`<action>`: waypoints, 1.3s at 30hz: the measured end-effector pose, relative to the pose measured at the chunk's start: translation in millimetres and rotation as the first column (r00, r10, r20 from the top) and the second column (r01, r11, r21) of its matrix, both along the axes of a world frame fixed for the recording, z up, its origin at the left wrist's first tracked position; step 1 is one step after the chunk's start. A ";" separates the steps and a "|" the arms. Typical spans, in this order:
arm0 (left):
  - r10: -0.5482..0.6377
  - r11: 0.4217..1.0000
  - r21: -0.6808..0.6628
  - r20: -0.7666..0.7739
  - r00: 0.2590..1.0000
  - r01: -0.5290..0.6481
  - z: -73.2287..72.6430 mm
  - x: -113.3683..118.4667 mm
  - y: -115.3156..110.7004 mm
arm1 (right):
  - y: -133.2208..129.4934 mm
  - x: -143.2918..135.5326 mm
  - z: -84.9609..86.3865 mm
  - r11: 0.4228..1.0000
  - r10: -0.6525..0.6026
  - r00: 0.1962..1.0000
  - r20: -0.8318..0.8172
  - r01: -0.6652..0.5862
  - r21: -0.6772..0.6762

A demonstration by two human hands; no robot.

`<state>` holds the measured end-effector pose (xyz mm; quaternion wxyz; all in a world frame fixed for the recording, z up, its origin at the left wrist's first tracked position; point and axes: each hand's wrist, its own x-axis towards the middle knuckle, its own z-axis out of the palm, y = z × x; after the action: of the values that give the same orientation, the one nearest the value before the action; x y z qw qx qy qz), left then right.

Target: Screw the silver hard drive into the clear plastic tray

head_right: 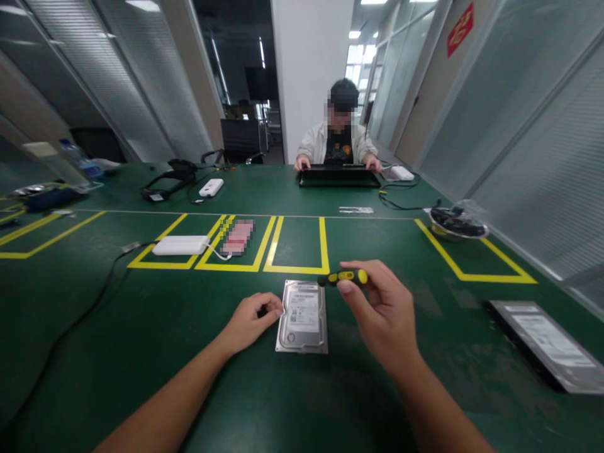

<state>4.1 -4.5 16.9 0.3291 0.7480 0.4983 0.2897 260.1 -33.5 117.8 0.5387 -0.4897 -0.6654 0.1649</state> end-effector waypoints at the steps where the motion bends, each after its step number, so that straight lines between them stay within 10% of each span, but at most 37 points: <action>1: -0.002 1.000 0.000 -0.001 1.000 0.002 -0.2 -0.1 0.1 | 2.9 -5.2 2.3 1.000 0.023 1.000 -0.021 -0.022 0.009; 14: 0.001 1.000 0.007 -0.009 1.000 -0.001 -0.9 -2.0 0.8 | 25.6 -49.5 -17.5 0.954 0.150 0.946 0.287 -0.215 0.209; 39: -0.001 1.000 0.005 -0.004 1.000 0.001 -2.2 -2.9 2.3 | 32.1 -59.4 -32.2 0.959 0.173 0.953 0.250 -0.221 0.178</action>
<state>1.2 -2.2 14.8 0.3263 0.7498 0.4977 0.2892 200.7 -1.5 85.6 0.4854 -0.3789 -0.7827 0.0908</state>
